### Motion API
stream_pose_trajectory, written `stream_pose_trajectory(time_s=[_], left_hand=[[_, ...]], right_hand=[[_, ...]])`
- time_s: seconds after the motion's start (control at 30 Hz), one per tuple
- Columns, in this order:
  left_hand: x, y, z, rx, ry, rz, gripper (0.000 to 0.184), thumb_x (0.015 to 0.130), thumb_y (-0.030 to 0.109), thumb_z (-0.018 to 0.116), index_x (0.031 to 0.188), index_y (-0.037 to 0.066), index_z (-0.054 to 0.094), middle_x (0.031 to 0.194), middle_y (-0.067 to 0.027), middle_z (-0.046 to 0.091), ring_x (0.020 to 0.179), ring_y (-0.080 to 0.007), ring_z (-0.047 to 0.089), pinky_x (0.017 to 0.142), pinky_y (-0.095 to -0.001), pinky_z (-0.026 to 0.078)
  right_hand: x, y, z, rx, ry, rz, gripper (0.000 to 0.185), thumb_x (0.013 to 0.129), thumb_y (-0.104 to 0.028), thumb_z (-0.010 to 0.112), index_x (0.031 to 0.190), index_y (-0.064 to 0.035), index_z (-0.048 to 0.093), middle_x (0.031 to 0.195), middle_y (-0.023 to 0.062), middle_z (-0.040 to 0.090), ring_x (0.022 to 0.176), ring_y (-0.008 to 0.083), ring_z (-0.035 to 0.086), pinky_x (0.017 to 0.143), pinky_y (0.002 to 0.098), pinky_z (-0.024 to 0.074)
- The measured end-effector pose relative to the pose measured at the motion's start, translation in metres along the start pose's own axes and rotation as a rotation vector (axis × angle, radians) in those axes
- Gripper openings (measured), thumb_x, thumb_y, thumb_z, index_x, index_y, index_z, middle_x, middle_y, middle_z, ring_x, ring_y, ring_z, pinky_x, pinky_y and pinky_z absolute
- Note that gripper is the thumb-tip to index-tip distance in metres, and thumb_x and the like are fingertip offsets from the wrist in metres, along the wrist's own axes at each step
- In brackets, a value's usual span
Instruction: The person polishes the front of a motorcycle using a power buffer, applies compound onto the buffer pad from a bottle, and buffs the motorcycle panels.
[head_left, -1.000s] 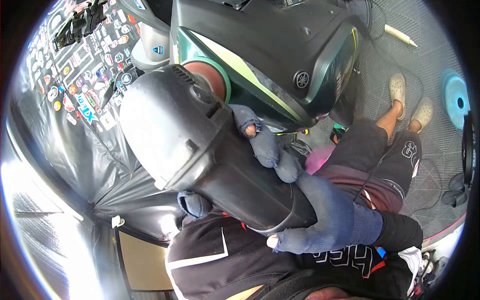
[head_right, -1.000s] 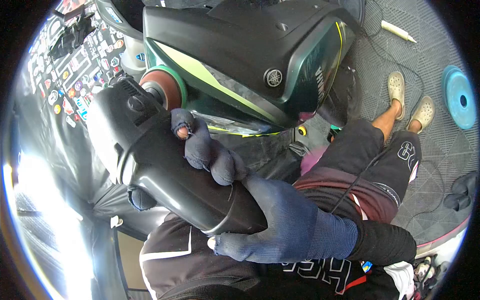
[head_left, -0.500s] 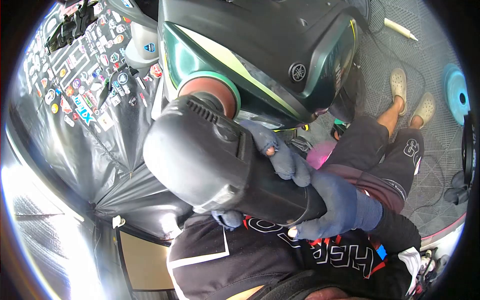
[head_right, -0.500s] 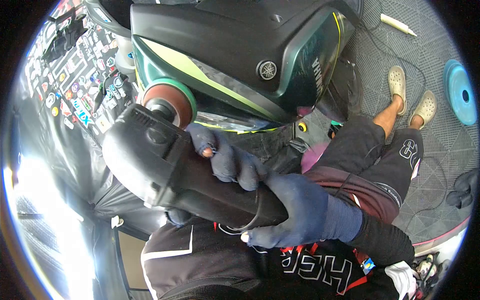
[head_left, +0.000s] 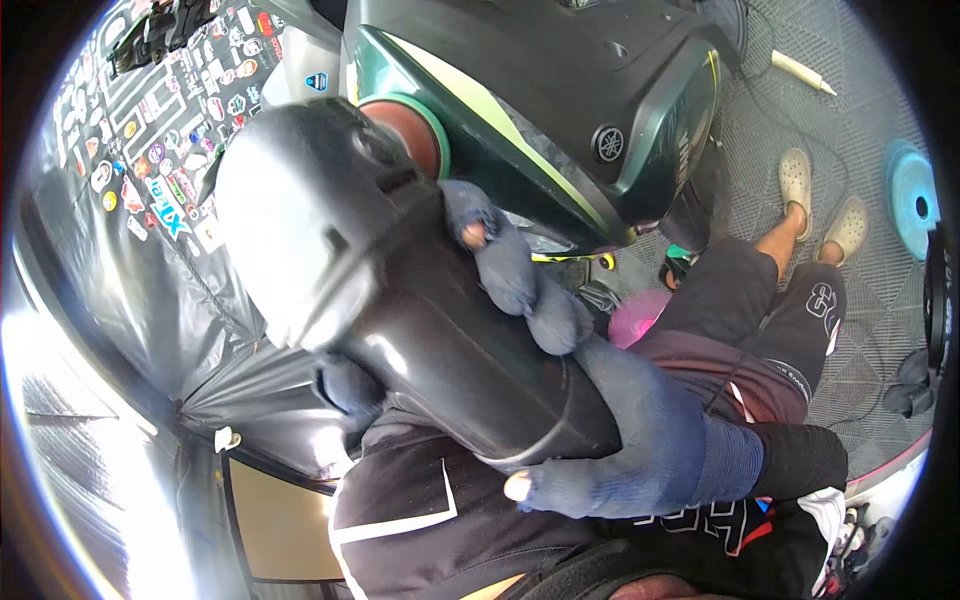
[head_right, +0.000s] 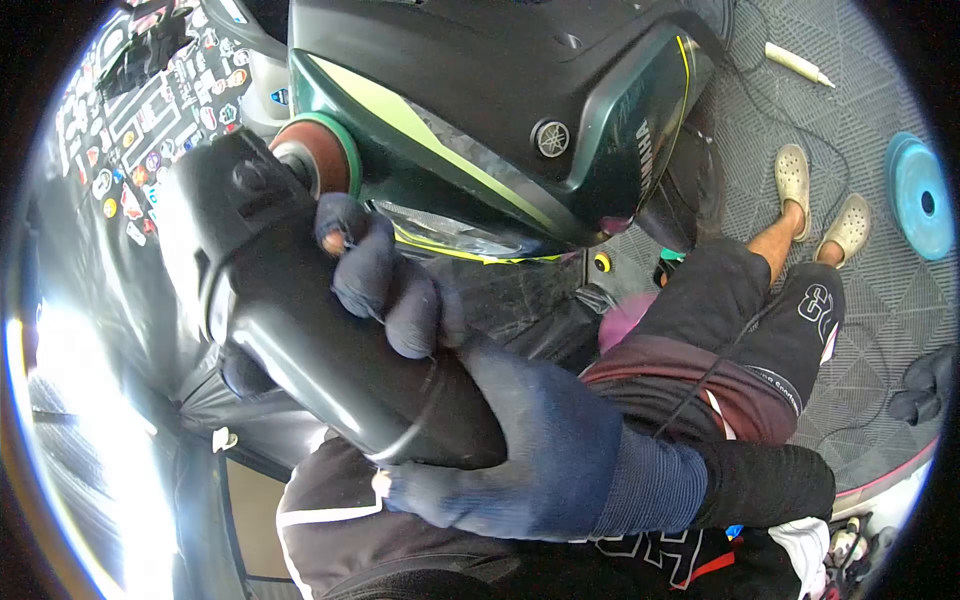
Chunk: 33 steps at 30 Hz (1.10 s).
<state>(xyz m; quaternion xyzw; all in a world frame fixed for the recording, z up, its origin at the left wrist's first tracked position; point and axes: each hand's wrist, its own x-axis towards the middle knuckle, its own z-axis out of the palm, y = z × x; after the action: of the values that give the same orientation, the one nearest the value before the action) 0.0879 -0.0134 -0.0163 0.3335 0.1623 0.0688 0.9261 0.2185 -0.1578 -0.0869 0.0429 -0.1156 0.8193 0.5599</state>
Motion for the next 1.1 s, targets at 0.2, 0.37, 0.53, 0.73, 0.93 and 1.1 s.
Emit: stream_pose_trajectory(time_s=[0.2, 0.37, 0.53, 0.73, 0.93, 1.1], left_hand=[[0.029, 0.001, 0.009, -0.150, -0.032, 0.106, 0.103, 0.067, 0.013, 0.088, 0.147, 0.000, 0.025, 0.129, -0.0236, 0.046, 0.122, -0.0426, 0.051, 0.101, -0.0528, 0.043], [0.032, 0.001, 0.010, -0.144, -0.023, 0.107, 0.103, 0.067, 0.012, 0.088, 0.147, 0.000, 0.024, 0.129, -0.0236, 0.046, 0.122, -0.0427, 0.051, 0.101, -0.0528, 0.042], [0.012, -0.010, 0.007, -0.018, 0.008, 0.028, 0.103, 0.066, 0.012, 0.088, 0.147, 0.000, 0.024, 0.129, -0.0237, 0.046, 0.123, -0.0427, 0.050, 0.102, -0.0528, 0.042], [-0.006, -0.029, -0.004, 0.128, 0.003, -0.042, 0.103, 0.066, 0.011, 0.088, 0.147, 0.000, 0.024, 0.129, -0.0237, 0.046, 0.123, -0.0428, 0.050, 0.102, -0.0528, 0.042], [-0.015, -0.042, -0.023, 0.209, -0.022, -0.037, 0.104, 0.066, 0.011, 0.088, 0.147, 0.000, 0.024, 0.130, -0.0238, 0.046, 0.123, -0.0428, 0.050, 0.102, -0.0529, 0.042], [-0.023, -0.053, -0.049, 0.269, -0.116, 0.000, 0.104, 0.066, 0.010, 0.088, 0.147, 0.000, 0.024, 0.130, -0.0238, 0.046, 0.123, -0.0428, 0.050, 0.102, -0.0529, 0.042]], right_hand=[[0.011, -0.029, 0.018, 0.102, 0.050, 0.080, 0.085, 0.081, -0.018, 0.078, 0.145, 0.0074, 0.027, 0.131, 0.0136, 0.053, 0.121, 0.0159, 0.052, 0.102, 0.0322, 0.0418], [0.007, -0.036, 0.011, 0.166, -0.006, 0.138, 0.077, 0.082, -0.018, 0.077, 0.140, 0.0065, 0.034, 0.127, 0.0129, 0.056, 0.118, 0.0168, 0.055, 0.101, 0.0328, 0.0432], [-0.006, -0.014, -0.004, 0.083, 0.015, 0.068, 0.078, 0.080, -0.019, 0.078, 0.140, 0.0078, 0.035, 0.129, 0.0137, 0.057, 0.119, 0.0171, 0.054, 0.103, 0.0326, 0.0423], [-0.016, 0.019, -0.033, -0.066, -0.003, 0.027, 0.085, 0.076, -0.026, 0.082, 0.137, 0.0110, 0.036, 0.126, 0.0159, 0.057, 0.118, 0.0196, 0.056, 0.101, 0.0340, 0.0435], [-0.022, 0.041, -0.071, -0.090, -0.043, 0.014, 0.078, 0.069, -0.026, 0.086, 0.128, 0.0080, 0.050, 0.129, 0.0099, 0.049, 0.120, 0.0173, 0.049, 0.104, 0.0317, 0.0380], [-0.028, 0.081, -0.106, -0.282, -0.076, 0.033, 0.069, 0.066, -0.025, 0.088, 0.117, 0.0058, 0.053, 0.121, 0.0084, 0.045, 0.117, 0.0182, 0.045, 0.102, 0.0321, 0.0359]])
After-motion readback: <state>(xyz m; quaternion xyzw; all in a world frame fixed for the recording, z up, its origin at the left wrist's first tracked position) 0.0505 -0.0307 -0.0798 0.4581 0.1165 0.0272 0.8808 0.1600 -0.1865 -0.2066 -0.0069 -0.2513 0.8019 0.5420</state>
